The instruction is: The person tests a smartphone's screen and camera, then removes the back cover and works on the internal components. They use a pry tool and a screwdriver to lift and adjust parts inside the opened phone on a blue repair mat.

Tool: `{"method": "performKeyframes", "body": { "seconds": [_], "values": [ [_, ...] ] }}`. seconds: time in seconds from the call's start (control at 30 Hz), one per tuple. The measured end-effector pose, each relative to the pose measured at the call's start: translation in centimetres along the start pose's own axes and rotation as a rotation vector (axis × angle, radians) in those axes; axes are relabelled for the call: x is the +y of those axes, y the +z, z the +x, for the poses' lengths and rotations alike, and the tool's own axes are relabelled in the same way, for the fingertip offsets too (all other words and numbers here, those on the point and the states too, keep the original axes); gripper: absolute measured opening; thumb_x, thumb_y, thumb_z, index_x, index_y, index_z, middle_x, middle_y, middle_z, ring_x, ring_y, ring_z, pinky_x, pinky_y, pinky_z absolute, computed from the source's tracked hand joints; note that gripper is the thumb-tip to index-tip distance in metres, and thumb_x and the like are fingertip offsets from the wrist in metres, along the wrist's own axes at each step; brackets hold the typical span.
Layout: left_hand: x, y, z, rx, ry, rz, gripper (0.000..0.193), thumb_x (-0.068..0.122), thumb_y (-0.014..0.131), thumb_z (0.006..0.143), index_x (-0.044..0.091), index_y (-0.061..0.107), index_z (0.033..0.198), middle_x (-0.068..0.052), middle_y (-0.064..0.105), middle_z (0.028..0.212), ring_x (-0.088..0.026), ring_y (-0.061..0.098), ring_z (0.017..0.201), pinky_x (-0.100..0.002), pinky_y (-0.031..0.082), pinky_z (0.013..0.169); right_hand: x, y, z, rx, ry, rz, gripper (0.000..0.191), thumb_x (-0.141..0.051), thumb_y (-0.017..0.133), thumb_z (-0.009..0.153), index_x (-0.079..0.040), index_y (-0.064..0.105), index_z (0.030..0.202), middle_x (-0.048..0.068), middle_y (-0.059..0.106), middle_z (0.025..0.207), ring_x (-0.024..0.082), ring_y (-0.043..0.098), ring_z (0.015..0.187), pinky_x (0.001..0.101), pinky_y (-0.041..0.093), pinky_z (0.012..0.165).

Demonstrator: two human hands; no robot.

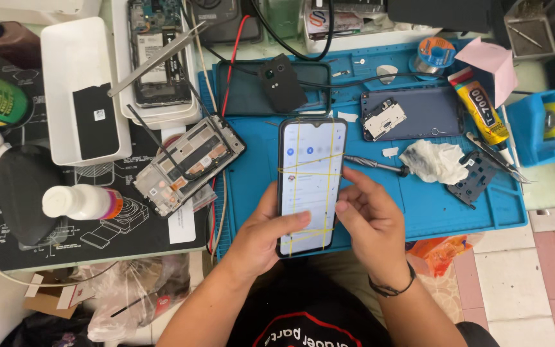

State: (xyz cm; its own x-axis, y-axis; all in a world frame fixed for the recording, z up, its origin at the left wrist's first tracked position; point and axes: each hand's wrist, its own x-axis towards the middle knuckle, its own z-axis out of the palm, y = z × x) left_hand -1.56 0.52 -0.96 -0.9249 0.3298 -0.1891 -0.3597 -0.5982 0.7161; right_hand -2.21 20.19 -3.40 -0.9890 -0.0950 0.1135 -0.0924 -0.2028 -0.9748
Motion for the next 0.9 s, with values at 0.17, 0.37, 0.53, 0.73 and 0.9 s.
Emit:
{"method": "performKeyframes", "body": {
  "seconds": [0.17, 0.37, 0.53, 0.73, 0.9],
  "values": [
    [1.0, 1.2, -0.2, -0.003, -0.021, -0.183, 0.072, 0.006, 0.054, 0.086, 0.005, 0.029, 0.153, -0.021, 0.056, 0.142, -0.033, 0.060, 0.128, -0.050, 0.051, 0.103, -3.4, 2.0, 0.5, 0.029, -0.013, -0.286, 0.047, 0.002, 0.068, 0.092, -0.002, 0.061, 0.138, 0.006, 0.069, 0.102, 0.010, 0.067, 0.086, 0.0251, 0.059, 0.066],
    [1.1, 1.4, -0.6, -0.045, -0.004, -0.107, 0.073, 0.010, 0.052, 0.081, 0.003, 0.027, 0.149, -0.029, 0.055, 0.141, -0.042, 0.063, 0.115, -0.054, 0.054, 0.097, -7.3, 2.9, 1.7, 0.095, -0.270, -0.648, 0.027, 0.000, 0.072, 0.094, 0.000, 0.071, 0.120, 0.010, 0.074, 0.106, 0.015, 0.075, 0.088, 0.0283, 0.060, 0.075],
    [0.9, 1.3, -1.2, -0.059, 0.007, -0.063, 0.071, 0.010, 0.052, 0.080, 0.003, 0.030, 0.147, -0.027, 0.056, 0.140, -0.039, 0.064, 0.115, -0.050, 0.054, 0.097, -9.5, 4.0, 2.6, 0.076, -0.561, -0.854, 0.030, 0.000, 0.075, 0.094, -0.004, 0.068, 0.123, 0.009, 0.075, 0.104, 0.021, 0.076, 0.091, 0.0323, 0.059, 0.079],
    [0.3, 0.9, -2.2, -0.077, 0.007, -0.081, 0.066, 0.010, 0.051, 0.082, 0.003, 0.033, 0.145, -0.022, 0.057, 0.134, -0.033, 0.063, 0.115, -0.048, 0.054, 0.096, -10.3, 4.2, 3.8, -0.130, -0.873, -1.125, 0.050, 0.004, 0.076, 0.088, -0.003, 0.060, 0.135, 0.009, 0.069, 0.095, 0.028, 0.068, 0.081, 0.0397, 0.053, 0.072],
    [0.0, 0.8, -3.1, -0.090, -0.051, -0.064, 0.058, 0.010, 0.050, 0.086, 0.003, 0.032, 0.141, -0.024, 0.060, 0.128, -0.032, 0.063, 0.109, -0.045, 0.054, 0.093, -10.0, 3.5, 3.6, -0.233, -0.955, -1.163, 0.060, 0.005, 0.076, 0.084, 0.002, 0.054, 0.139, 0.008, 0.065, 0.098, 0.029, 0.066, 0.086, 0.0407, 0.052, 0.073]
  ]
}}
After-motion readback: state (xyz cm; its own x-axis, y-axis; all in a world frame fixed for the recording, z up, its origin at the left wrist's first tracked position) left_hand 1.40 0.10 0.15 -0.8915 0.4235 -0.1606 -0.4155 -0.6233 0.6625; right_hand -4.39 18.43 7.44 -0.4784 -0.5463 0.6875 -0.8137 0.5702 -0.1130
